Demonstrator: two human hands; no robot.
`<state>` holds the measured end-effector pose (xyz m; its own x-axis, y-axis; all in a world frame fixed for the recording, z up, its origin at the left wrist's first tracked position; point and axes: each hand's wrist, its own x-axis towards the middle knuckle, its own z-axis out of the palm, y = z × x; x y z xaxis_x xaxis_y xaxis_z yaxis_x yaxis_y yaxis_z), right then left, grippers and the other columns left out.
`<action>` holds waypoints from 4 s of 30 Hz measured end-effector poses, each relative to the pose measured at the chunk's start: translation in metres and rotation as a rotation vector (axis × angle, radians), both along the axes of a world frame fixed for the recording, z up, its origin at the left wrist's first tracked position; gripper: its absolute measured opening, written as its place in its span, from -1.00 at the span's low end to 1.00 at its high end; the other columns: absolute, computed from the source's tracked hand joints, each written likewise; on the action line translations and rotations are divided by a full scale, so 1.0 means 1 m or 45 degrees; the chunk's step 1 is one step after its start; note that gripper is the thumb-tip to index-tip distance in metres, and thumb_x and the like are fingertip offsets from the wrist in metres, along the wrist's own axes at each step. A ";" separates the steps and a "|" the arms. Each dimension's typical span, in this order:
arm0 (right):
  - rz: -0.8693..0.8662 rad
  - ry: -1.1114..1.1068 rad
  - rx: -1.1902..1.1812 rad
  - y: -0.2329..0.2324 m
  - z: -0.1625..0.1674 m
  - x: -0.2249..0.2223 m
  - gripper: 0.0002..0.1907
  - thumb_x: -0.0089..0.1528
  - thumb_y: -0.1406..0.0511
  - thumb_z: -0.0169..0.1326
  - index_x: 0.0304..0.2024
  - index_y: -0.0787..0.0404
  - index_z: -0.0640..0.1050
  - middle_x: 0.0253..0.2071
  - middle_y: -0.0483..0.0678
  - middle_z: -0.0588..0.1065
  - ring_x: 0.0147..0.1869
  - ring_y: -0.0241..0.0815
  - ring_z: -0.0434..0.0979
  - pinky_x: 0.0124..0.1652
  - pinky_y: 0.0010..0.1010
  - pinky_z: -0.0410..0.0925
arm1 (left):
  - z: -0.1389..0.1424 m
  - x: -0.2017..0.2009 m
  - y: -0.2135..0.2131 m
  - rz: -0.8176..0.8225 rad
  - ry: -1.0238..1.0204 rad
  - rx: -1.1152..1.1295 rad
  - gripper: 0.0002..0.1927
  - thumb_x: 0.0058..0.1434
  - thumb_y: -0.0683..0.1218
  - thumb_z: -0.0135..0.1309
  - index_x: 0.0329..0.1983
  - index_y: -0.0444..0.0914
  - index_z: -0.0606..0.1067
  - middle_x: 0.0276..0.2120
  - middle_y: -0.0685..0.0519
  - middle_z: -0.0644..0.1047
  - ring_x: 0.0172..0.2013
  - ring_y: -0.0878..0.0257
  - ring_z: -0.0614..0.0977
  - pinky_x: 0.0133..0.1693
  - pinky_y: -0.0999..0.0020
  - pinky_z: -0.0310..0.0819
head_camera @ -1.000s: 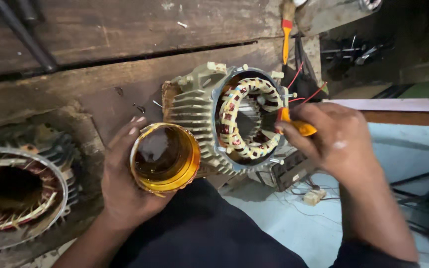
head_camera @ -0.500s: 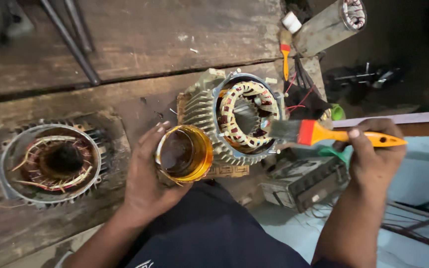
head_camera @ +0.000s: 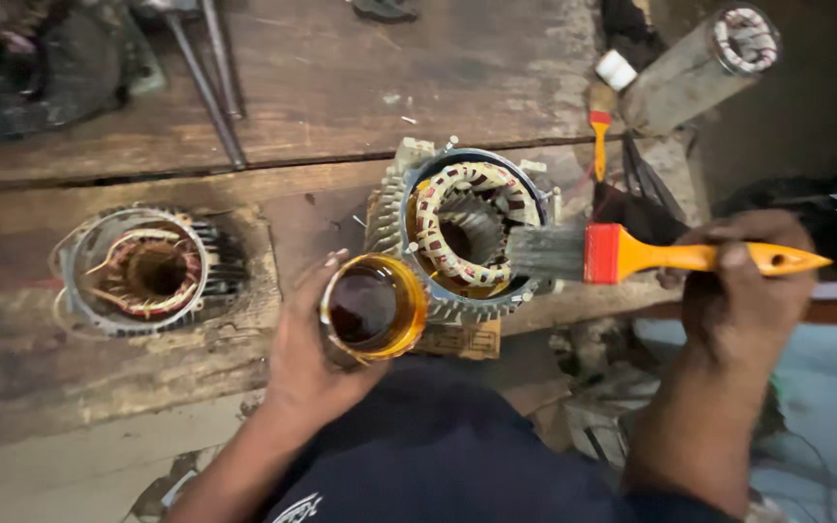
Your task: The person holds an open can of amber varnish in one hand and uses a paintbrush to coat the copper windings of a disassembled electric motor stator, repeatedly dipping the brush and brushing around the winding slots. At the end they set the brush in the can and step back from the workbench.
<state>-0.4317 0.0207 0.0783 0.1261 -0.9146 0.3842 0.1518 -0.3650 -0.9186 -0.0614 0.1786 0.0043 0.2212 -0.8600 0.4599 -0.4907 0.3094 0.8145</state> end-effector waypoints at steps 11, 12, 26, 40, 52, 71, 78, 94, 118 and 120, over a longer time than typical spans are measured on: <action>0.630 0.735 -0.122 0.007 0.047 0.085 -0.77 0.15 0.37 0.34 -0.20 0.30 0.58 -0.28 -0.08 0.59 -0.22 -0.37 0.57 -0.21 -0.51 0.45 | 0.021 -0.080 0.008 0.217 -0.191 0.038 0.06 -0.19 -0.16 0.44 0.39 -0.30 0.16 0.27 -0.26 0.38 0.28 -0.22 0.45 0.29 0.01 0.34; 0.679 0.752 -0.189 0.006 0.045 0.091 -0.76 0.16 0.36 0.34 -0.19 0.29 0.58 -0.25 -0.09 0.59 -0.18 -0.36 0.58 -0.18 -0.50 0.45 | 0.023 -0.083 0.009 0.230 -0.208 0.031 0.06 -0.19 -0.16 0.44 0.39 -0.30 0.15 0.27 -0.27 0.38 0.27 -0.23 0.44 0.29 -0.01 0.33; 0.853 0.926 -0.532 0.011 0.049 0.094 -0.79 0.18 0.30 0.30 -0.24 0.26 0.56 -0.32 -0.03 0.57 -0.26 -0.17 0.64 -0.22 -0.39 0.44 | 0.042 -0.115 0.025 0.400 -0.465 -0.034 0.05 -0.23 -0.17 0.43 0.36 -0.35 0.17 0.28 -0.29 0.35 0.29 -0.29 0.40 0.31 -0.13 0.25; 0.730 0.053 0.227 -0.027 -0.013 0.056 -0.86 0.31 0.43 0.18 -0.14 0.35 0.49 -0.32 -0.01 0.53 -0.39 -0.21 0.60 -0.38 -0.43 0.46 | 0.047 -0.122 0.022 0.477 -0.548 -0.005 0.04 -0.22 -0.16 0.45 0.35 -0.38 0.19 0.29 -0.29 0.35 0.27 -0.29 0.40 0.29 -0.11 0.29; 0.609 0.113 0.265 -0.056 -0.032 0.043 -0.88 0.31 0.44 0.13 -0.16 0.36 0.46 -0.37 0.04 0.54 -0.39 -0.19 0.58 -0.36 -0.41 0.46 | 0.037 -0.119 0.014 0.505 -0.508 0.020 0.05 -0.21 -0.14 0.46 0.36 -0.37 0.19 0.28 -0.28 0.35 0.27 -0.27 0.40 0.27 -0.10 0.29; 0.672 -0.204 0.373 -0.116 -0.065 0.012 -0.82 0.32 0.44 0.15 -0.09 0.43 0.45 -0.24 0.07 0.51 -0.28 0.01 0.60 -0.30 -0.17 0.51 | 0.030 -0.110 0.000 0.599 -0.526 0.064 0.05 -0.17 -0.16 0.44 0.38 -0.38 0.16 0.27 -0.29 0.36 0.29 -0.27 0.40 0.31 -0.09 0.28; 0.773 0.142 0.374 -0.139 -0.078 0.022 -0.84 0.30 0.42 0.17 -0.12 0.40 0.49 -0.30 0.12 0.55 -0.33 -0.08 0.60 -0.32 -0.32 0.48 | 0.023 -0.102 0.013 0.714 -0.482 0.135 0.01 -0.11 -0.16 0.43 0.39 -0.38 0.16 0.25 -0.31 0.37 0.27 -0.27 0.42 0.31 -0.07 0.29; 0.831 0.262 0.321 -0.157 -0.069 0.010 -0.82 0.28 0.43 0.20 -0.13 0.42 0.50 -0.28 0.06 0.53 -0.29 -0.09 0.60 -0.24 -0.33 0.50 | 0.016 -0.105 0.020 0.752 -0.488 0.163 0.00 -0.08 -0.16 0.42 0.40 -0.38 0.16 0.26 -0.33 0.37 0.27 -0.28 0.43 0.30 -0.07 0.31; 1.130 0.925 -0.046 -0.173 -0.024 -0.022 -0.74 0.07 0.52 0.28 -0.16 0.39 0.61 -0.18 0.08 0.59 -0.08 -0.13 0.58 -0.11 -0.33 0.44 | 0.016 -0.115 0.012 0.661 -0.501 0.130 0.01 -0.09 -0.16 0.43 0.41 -0.36 0.16 0.26 -0.31 0.38 0.27 -0.27 0.43 0.31 -0.07 0.31; 1.210 0.852 -0.186 -0.176 -0.013 -0.020 -0.74 0.08 0.50 0.28 -0.16 0.36 0.60 -0.14 0.06 0.59 -0.01 -0.12 0.60 -0.06 -0.32 0.47 | 0.016 -0.115 0.013 0.654 -0.503 0.123 0.00 -0.08 -0.16 0.43 0.41 -0.35 0.16 0.26 -0.31 0.38 0.27 -0.27 0.44 0.31 -0.07 0.32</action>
